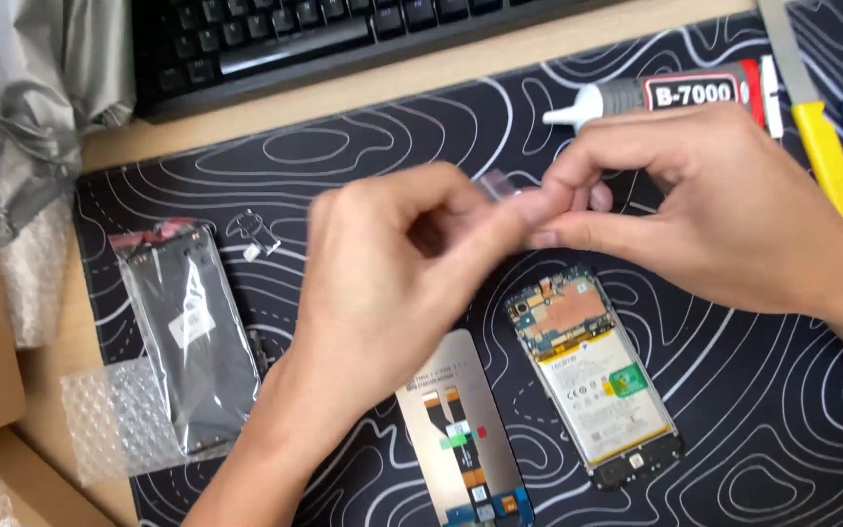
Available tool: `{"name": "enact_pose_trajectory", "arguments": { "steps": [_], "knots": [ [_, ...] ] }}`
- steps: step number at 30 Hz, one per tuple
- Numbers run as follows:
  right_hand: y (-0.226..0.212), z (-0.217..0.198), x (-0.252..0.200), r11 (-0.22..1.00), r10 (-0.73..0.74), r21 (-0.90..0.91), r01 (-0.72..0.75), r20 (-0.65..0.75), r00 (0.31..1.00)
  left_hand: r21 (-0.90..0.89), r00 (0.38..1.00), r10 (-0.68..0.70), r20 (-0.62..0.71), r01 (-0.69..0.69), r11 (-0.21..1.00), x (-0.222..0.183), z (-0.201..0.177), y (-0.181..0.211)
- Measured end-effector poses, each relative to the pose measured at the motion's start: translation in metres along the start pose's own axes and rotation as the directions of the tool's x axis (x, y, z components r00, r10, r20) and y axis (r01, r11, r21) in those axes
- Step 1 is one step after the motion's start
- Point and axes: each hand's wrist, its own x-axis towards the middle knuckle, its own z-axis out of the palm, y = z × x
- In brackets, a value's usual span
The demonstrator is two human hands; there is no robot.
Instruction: Unboxing a replacement screen and disassembling a mobile phone for repair at a workstation.
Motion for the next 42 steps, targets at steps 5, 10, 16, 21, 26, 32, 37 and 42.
{"name": "enact_pose_trajectory", "arguments": {
  "steps": [5, 10, 16, 21, 26, 32, 37, 42],
  "knots": [
    [-0.004, 0.005, 0.0, 0.997, -0.07, -0.027, 0.07, -0.01, 0.997, -0.118, 0.994, -0.026, 0.107, 0.038, 0.992, -0.001, 0.0, 0.005],
    [0.012, 0.002, 0.007, 0.899, 0.161, 0.403, -0.17, 0.055, 0.985, -0.174, 0.972, 0.093, 0.216, -0.056, 0.983, 0.007, -0.014, 0.0],
    [0.01, 0.006, 0.009, 0.813, 0.207, 0.552, -0.187, 0.027, 0.978, -0.169, 0.969, 0.03, 0.244, 0.012, 0.985, 0.011, -0.014, 0.0],
    [0.001, 0.002, 0.012, 0.862, 0.211, 0.464, -0.204, 0.039, 0.977, -0.243, 0.948, -0.045, 0.316, 0.127, 0.962, 0.017, -0.014, -0.007],
    [0.008, -0.006, 0.02, 0.894, 0.185, 0.379, -0.24, 0.175, 0.967, -0.223, 0.896, -0.214, 0.389, 0.317, 0.922, 0.036, -0.007, -0.002],
    [0.019, -0.01, 0.022, 0.933, 0.168, 0.29, -0.214, 0.177, 0.97, -0.199, 0.846, -0.275, 0.457, 0.398, 0.895, 0.04, -0.006, -0.01],
    [0.039, -0.009, 0.018, 0.908, 0.253, 0.337, -0.247, 0.027, 0.967, -0.272, 0.887, 0.028, 0.461, 0.111, 0.956, 0.032, -0.01, -0.022],
    [0.02, -0.008, 0.006, 0.989, 0.026, -0.141, -0.042, -0.117, 0.993, -0.025, 0.96, 0.014, 0.281, -0.007, 1.0, 0.029, -0.007, -0.022]
  ]
}}
